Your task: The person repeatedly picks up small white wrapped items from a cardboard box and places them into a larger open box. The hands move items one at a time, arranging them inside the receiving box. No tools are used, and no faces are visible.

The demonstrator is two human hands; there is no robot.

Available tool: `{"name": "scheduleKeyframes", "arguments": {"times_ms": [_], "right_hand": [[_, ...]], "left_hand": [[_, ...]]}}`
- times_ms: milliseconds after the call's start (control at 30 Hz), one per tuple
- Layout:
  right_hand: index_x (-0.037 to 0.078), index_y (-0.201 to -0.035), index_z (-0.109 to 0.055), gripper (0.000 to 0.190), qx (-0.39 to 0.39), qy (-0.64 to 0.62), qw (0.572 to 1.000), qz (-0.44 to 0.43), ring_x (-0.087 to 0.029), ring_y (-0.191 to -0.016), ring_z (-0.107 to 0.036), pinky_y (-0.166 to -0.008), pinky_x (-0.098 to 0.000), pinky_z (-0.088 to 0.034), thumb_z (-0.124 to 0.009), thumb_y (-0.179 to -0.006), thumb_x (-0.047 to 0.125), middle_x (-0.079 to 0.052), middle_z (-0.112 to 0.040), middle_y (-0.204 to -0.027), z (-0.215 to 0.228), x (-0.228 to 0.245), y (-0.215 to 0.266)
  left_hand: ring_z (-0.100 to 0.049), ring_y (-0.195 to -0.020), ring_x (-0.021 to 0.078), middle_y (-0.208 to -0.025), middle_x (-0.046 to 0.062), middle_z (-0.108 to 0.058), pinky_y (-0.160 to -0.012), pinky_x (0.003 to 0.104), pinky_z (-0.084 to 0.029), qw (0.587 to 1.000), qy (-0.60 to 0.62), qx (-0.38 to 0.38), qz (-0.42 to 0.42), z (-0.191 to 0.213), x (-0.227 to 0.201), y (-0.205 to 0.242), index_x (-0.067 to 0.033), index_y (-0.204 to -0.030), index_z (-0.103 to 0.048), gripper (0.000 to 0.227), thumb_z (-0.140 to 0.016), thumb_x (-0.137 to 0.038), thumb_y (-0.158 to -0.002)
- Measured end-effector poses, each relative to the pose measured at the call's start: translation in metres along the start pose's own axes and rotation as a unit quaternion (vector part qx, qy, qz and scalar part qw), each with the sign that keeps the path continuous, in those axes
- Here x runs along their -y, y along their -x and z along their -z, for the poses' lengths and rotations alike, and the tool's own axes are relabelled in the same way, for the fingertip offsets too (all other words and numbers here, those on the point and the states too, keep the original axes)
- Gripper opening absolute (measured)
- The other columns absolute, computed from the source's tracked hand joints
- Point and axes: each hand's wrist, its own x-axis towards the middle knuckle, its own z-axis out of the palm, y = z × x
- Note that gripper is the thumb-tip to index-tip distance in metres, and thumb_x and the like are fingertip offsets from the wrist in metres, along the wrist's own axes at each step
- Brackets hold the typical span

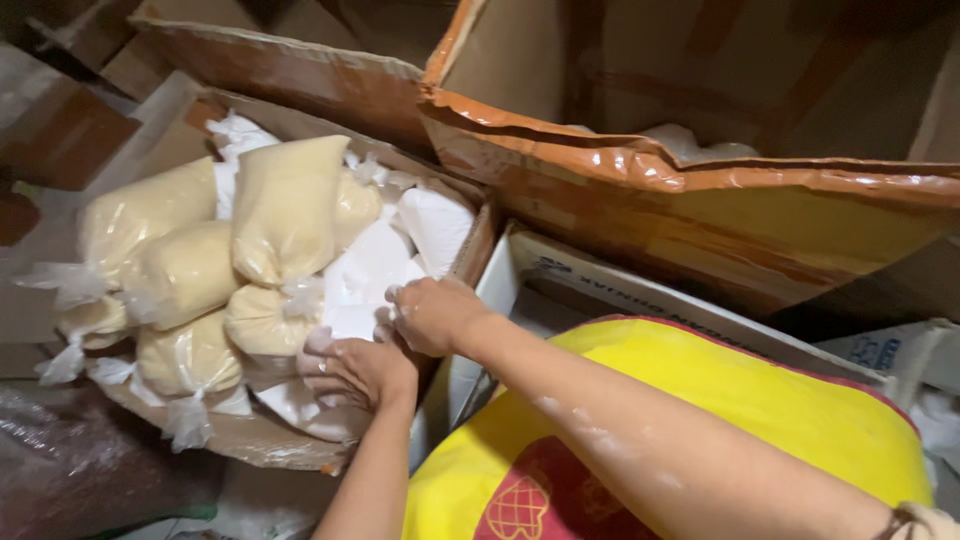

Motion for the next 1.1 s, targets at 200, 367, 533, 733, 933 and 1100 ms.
{"name": "scheduleKeyframes", "arguments": {"times_ms": [200, 367, 533, 733, 933, 1100], "right_hand": [[0.009, -0.13, -0.06, 0.043, 0.117, 0.099, 0.988, 0.003, -0.028, -0.122, -0.063, -0.109, -0.0512, -0.034, -0.053, -0.09, 0.024, -0.012, -0.07, -0.125, -0.018, 0.001, -0.017], [0.004, -0.139, -0.053, 0.056, 0.133, 0.151, 0.979, -0.045, -0.026, -0.122, -0.063, -0.115, -0.0496, -0.029, -0.056, -0.087, 0.024, -0.013, -0.07, -0.123, -0.021, 0.008, -0.018], [0.002, -0.147, -0.047, 0.069, 0.151, 0.169, 0.972, -0.068, -0.027, -0.12, -0.065, -0.119, -0.0494, -0.025, -0.061, -0.085, 0.03, -0.014, -0.071, -0.123, -0.012, 0.016, -0.014], [0.003, -0.143, -0.048, 0.067, 0.119, 0.143, 0.981, -0.049, -0.028, -0.12, -0.063, -0.117, -0.0492, -0.026, -0.064, -0.086, 0.035, -0.015, -0.069, -0.122, -0.011, 0.016, -0.007], [0.005, -0.126, -0.058, 0.044, -0.001, 0.0, 1.0, 0.003, -0.035, -0.12, -0.062, -0.112, -0.0465, -0.038, -0.064, -0.089, 0.027, -0.019, -0.069, -0.119, -0.013, -0.006, 0.002], [-0.001, -0.141, -0.049, 0.066, -0.18, -0.148, 0.971, 0.06, -0.042, -0.119, -0.059, -0.104, -0.0453, -0.046, -0.075, -0.085, 0.024, -0.029, -0.063, -0.125, -0.012, -0.031, -0.007]], "left_hand": [[-0.007, -0.152, 0.0494, -0.162, 0.036, -0.011, -0.115, 0.072, -0.013, 0.988, 0.037, 0.061, 0.141, 0.018, 0.0, -0.012, 0.0131, -0.153, -0.014, 0.133, -0.084, -0.064, -0.07], [-0.049, -0.141, 0.0437, -0.147, 0.026, -0.057, -0.118, 0.063, -0.034, 0.981, -0.013, 0.172, 0.085, 0.058, 0.003, -0.026, 0.0007, -0.14, -0.061, 0.11, -0.083, -0.068, -0.057], [-0.069, -0.119, 0.0327, -0.128, 0.023, -0.071, -0.102, 0.04, -0.053, 0.96, 0.008, 0.277, 0.037, 0.07, 0.016, -0.051, 0.0098, -0.128, -0.067, 0.102, -0.092, -0.058, -0.056], [-0.068, -0.115, 0.0286, -0.125, 0.015, -0.072, -0.099, 0.039, -0.051, 0.96, 0.117, 0.243, -0.083, 0.078, 0.016, -0.041, -0.0031, -0.133, -0.062, 0.093, -0.093, -0.04, -0.053], [-0.066, -0.117, 0.039, -0.122, 0.02, -0.072, -0.101, 0.048, -0.051, 0.971, -0.082, 0.185, -0.128, 0.106, -0.035, -0.007, -0.0087, -0.126, -0.07, 0.072, -0.088, -0.046, -0.067], [-0.065, -0.11, 0.0444, -0.113, 0.024, -0.071, -0.094, 0.055, -0.049, 0.956, -0.144, 0.121, -0.226, 0.135, -0.086, 0.02, -0.0111, -0.121, -0.07, 0.066, -0.087, -0.049, -0.069]]}}
